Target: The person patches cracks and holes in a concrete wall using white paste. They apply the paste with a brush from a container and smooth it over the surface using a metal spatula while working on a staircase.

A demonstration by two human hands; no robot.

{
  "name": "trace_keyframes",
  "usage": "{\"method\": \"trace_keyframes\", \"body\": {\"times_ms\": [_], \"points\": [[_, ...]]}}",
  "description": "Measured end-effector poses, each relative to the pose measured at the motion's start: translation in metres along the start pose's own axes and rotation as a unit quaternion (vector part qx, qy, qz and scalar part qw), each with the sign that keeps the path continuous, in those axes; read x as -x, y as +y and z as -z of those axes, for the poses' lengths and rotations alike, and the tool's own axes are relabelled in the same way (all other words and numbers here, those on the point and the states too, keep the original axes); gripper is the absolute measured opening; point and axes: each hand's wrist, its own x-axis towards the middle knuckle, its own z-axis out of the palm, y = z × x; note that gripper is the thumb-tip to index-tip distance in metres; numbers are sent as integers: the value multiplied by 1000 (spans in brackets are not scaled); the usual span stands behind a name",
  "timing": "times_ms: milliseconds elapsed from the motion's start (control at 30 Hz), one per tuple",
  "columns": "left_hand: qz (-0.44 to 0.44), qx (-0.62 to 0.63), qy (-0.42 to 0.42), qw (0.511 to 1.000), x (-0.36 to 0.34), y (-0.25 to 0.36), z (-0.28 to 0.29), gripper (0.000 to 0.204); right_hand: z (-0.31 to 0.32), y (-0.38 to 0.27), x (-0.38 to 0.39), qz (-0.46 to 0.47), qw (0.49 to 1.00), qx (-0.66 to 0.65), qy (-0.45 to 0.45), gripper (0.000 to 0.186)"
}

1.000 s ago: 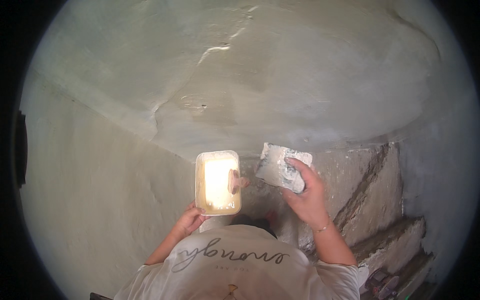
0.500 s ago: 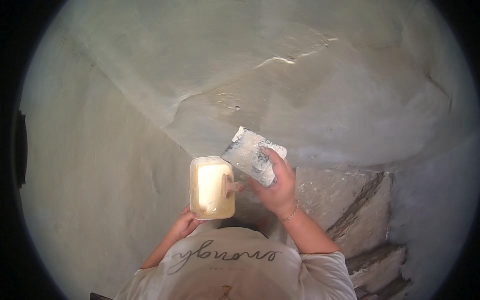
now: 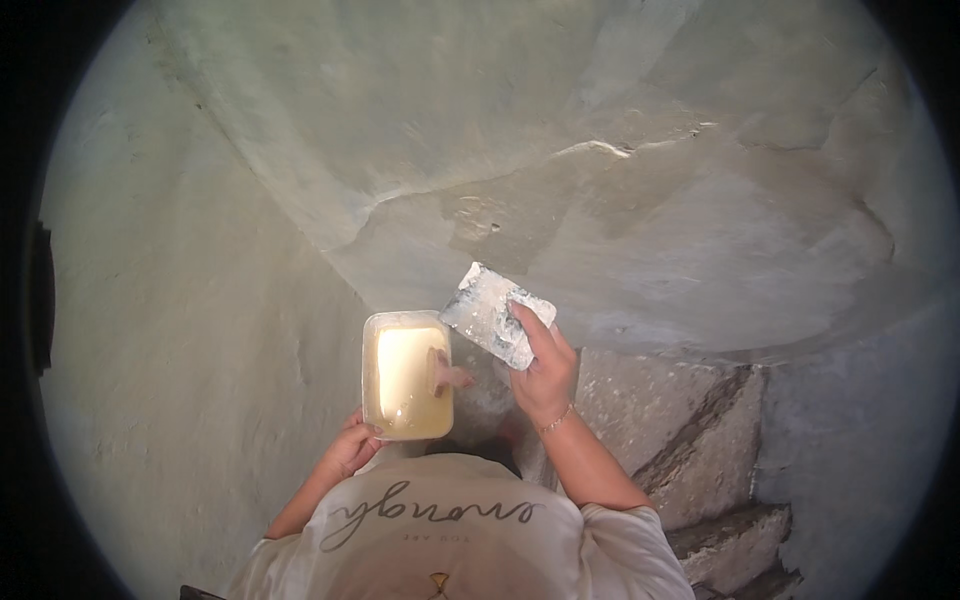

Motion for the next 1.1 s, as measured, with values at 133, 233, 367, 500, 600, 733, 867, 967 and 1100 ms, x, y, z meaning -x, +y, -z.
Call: {"method": "trace_keyframes", "body": {"times_ms": [133,233,367,500,600,733,867,967,1100], "points": [[-8,9,40,999,-1,-9,3,59,-11,34,4,-107,984,-140,12,41],[-33,42,35,998,-5,-16,-1,62,-12,45,-6,-129,964,-231,3,40],[-51,42,52,996,-4,-19,-10,62,-12,49,-11,-209,932,-297,-8,36],[-56,46,62,995,-6,-23,-14,62,-16,60,-20,-236,912,-334,5,31],[-55,41,67,995,-7,-23,-16,62,-19,66,-24,-248,906,-343,17,28],[-49,34,68,996,-8,-22,-15,62,-24,68,-27,-274,897,-345,19,26],[-43,23,72,996,-4,-17,-19,61,-26,75,-33,-278,901,-332,18,25],[-44,21,72,996,-8,-17,-13,61,-30,83,-36,-285,892,-349,34,24],[-44,20,81,996,-7,-19,-12,61,-30,86,-40,-302,882,-359,45,24]]}}
